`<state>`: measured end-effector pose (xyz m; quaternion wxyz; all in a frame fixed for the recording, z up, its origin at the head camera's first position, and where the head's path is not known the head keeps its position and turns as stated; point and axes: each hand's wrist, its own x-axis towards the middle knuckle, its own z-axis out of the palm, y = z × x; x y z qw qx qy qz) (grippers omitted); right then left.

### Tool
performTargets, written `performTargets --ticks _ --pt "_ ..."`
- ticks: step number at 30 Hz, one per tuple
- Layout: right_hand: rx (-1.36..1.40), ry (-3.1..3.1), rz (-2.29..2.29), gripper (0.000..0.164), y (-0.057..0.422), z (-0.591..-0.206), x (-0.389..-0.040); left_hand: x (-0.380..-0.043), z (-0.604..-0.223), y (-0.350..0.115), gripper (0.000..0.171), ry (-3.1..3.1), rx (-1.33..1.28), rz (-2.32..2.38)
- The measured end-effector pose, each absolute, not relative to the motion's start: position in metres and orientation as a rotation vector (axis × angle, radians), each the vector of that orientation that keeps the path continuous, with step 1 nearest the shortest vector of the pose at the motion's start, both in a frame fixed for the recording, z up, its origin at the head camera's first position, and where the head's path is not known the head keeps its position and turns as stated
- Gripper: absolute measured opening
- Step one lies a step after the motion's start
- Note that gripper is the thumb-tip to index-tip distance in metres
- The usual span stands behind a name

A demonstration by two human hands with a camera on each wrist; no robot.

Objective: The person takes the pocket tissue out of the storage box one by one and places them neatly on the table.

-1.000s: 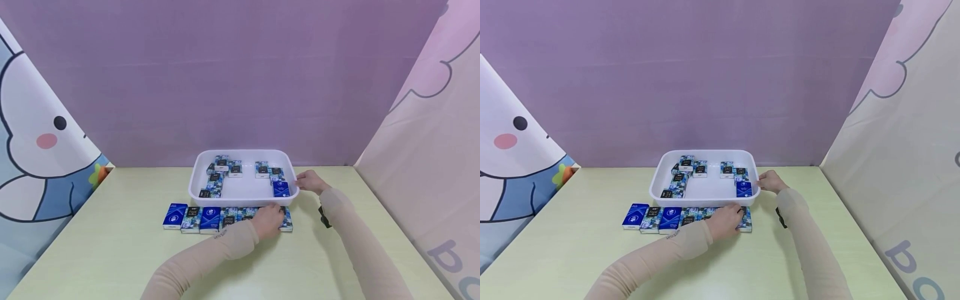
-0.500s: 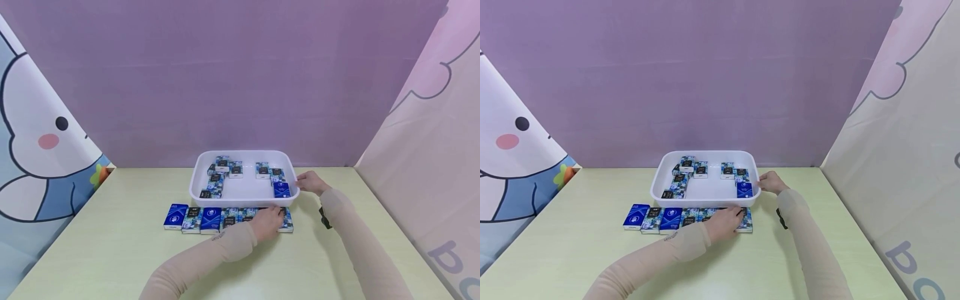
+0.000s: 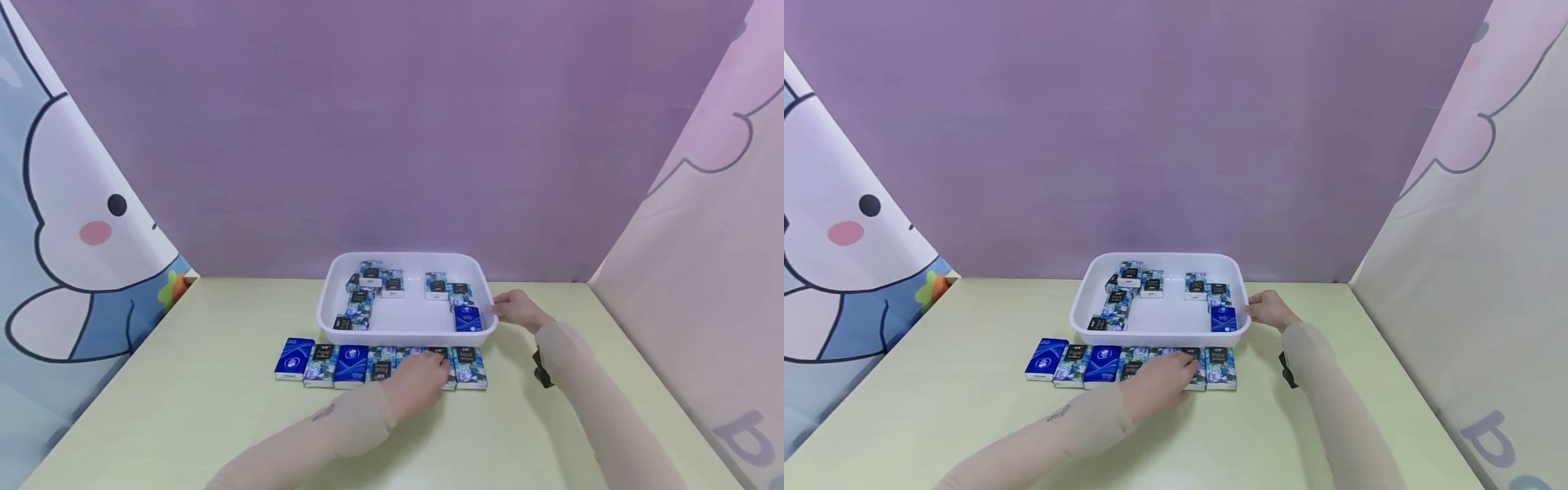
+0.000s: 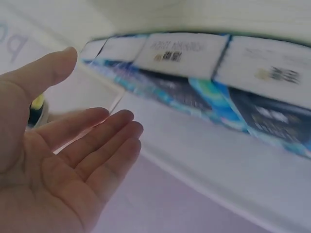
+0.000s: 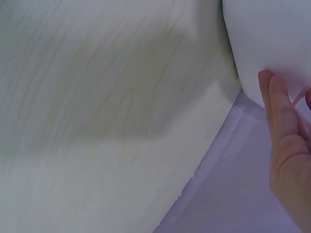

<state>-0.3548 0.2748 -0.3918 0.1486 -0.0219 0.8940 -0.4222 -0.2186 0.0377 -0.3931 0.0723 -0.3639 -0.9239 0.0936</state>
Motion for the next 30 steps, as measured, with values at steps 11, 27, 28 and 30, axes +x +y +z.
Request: performTargets --ticks 11,27,28,30 --pt "-0.139 2.761 -1.272 0.039 0.281 -0.4 -0.334 -0.176 -0.364 -0.032 0.031 -2.725 -0.954 -0.288" --pt "-0.16 2.783 -1.273 0.05 0.281 -0.401 -0.32 -0.251 -0.341 -0.141 0.032 -2.687 -0.274 -1.235" --pt "-0.164 2.782 -1.266 0.05 0.281 -0.399 -0.319 -0.259 -0.341 -0.146 0.034 -2.721 -0.242 -1.228" --pt "-0.162 2.778 -1.251 0.05 0.279 -0.397 -0.319 -0.274 -0.344 -0.153 0.037 -2.785 -0.184 -1.222"
